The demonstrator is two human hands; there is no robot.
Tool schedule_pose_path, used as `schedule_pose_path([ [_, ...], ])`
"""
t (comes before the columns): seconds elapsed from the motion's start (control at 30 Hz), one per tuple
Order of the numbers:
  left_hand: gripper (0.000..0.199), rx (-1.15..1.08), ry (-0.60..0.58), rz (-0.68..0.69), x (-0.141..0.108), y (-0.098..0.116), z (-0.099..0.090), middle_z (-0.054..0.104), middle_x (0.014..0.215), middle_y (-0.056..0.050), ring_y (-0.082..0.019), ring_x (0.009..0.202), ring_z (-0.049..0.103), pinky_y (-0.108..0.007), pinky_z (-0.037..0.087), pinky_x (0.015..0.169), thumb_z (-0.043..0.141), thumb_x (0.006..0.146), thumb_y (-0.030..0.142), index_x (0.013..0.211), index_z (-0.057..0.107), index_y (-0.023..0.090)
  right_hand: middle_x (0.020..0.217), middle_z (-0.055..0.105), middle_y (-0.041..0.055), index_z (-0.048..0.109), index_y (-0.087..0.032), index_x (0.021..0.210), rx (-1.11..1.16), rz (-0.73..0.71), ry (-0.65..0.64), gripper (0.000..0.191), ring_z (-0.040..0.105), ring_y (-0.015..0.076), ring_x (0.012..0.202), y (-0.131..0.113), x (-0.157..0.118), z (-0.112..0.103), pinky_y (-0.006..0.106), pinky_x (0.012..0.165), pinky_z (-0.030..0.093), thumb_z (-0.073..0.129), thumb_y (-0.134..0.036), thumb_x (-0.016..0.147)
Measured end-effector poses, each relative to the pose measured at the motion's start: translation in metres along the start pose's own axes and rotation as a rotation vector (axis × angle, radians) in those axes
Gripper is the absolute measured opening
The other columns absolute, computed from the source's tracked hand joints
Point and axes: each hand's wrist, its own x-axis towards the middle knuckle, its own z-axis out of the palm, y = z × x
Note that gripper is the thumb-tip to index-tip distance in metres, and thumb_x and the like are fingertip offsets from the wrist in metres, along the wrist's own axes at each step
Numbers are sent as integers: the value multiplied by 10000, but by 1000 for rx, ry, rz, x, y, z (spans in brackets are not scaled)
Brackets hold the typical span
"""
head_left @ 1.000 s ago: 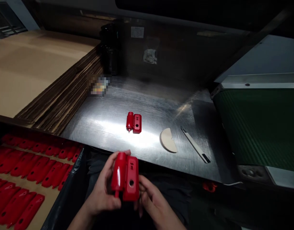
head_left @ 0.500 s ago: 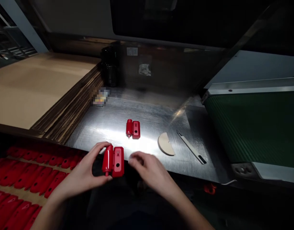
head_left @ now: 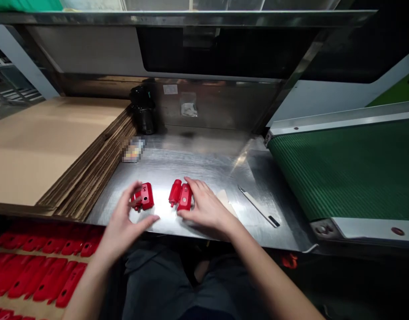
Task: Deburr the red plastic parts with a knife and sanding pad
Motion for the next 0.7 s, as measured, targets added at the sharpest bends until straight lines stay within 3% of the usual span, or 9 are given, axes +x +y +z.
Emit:
schedule_pose_path([
  [0.07,986,-364,-128,-142,-27,3,30,440,1706,-130,-367,1574,433,-553,369,1304,947,782,488,1602,420,339,1674,436,180,264,-149,1702,102,29,-39,1141,442,308,1529,-9,-35,9,443,1267,392,868,-462,786],
  [0.17,1123,-782,-267,-343,-68,7,69,506,1668,-128,-388,1580,420,-485,350,1320,1041,625,509,1587,490,330,1708,391,163,255,-186,1707,357,138,-102,1233,407,322,1560,-12,-88,27,475,1293,360,927,-445,706],
  [0.27,1208,-962,-323,-437,-96,14,96,538,1636,-143,-412,1560,443,-471,378,1299,1079,527,514,1578,517,321,1740,329,179,249,-195,1706,515,245,-82,1257,346,372,1593,-6,-130,44,541,1312,311,930,-521,700],
  [0.37,1121,-1010,-356,-448,-106,22,109,550,1617,-156,-413,1542,465,-481,395,1276,1064,560,518,1536,550,323,1733,333,175,230,-231,1703,564,262,-96,1269,346,381,1593,5,-153,47,555,1302,325,936,-570,704],
  [0.43,1049,-1000,-369,-434,-105,26,109,536,1621,-167,-405,1534,474,-486,408,1259,1018,642,530,1544,526,317,1683,396,162,253,-270,1683,507,225,-47,1163,428,355,1542,16,-155,36,530,1257,399,897,-596,771],
  [0.47,1036,-987,-375,-428,-103,28,108,522,1628,-172,-403,1529,477,-488,423,1245,993,677,536,1560,500,313,1623,452,156,315,-279,1646,441,208,59,1013,505,335,1471,24,-152,26,508,1201,463,833,-616,844],
  [0.57,1115,-925,-391,-407,-96,35,101,485,1634,-192,-416,1514,483,-502,479,1191,975,681,529,1609,395,311,1323,587,134,550,-248,1340,55,278,592,450,658,273,1103,60,-130,-14,432,930,579,529,-587,1044],
  [0.6,1154,-898,-397,-402,-94,36,99,476,1634,-196,-420,1519,474,-513,475,1193,986,661,521,1614,367,315,1249,601,129,568,-239,1229,-120,353,685,370,651,271,1036,74,-120,-28,432,899,567,475,-554,1059],
  [0.7,1217,-797,-398,-400,-95,38,95,466,1632,-208,-441,1545,428,-566,388,1254,1025,588,525,1583,356,319,1016,641,109,577,-238,1007,-265,425,616,220,620,330,973,114,-94,-57,481,863,513,561,-455,975],
])
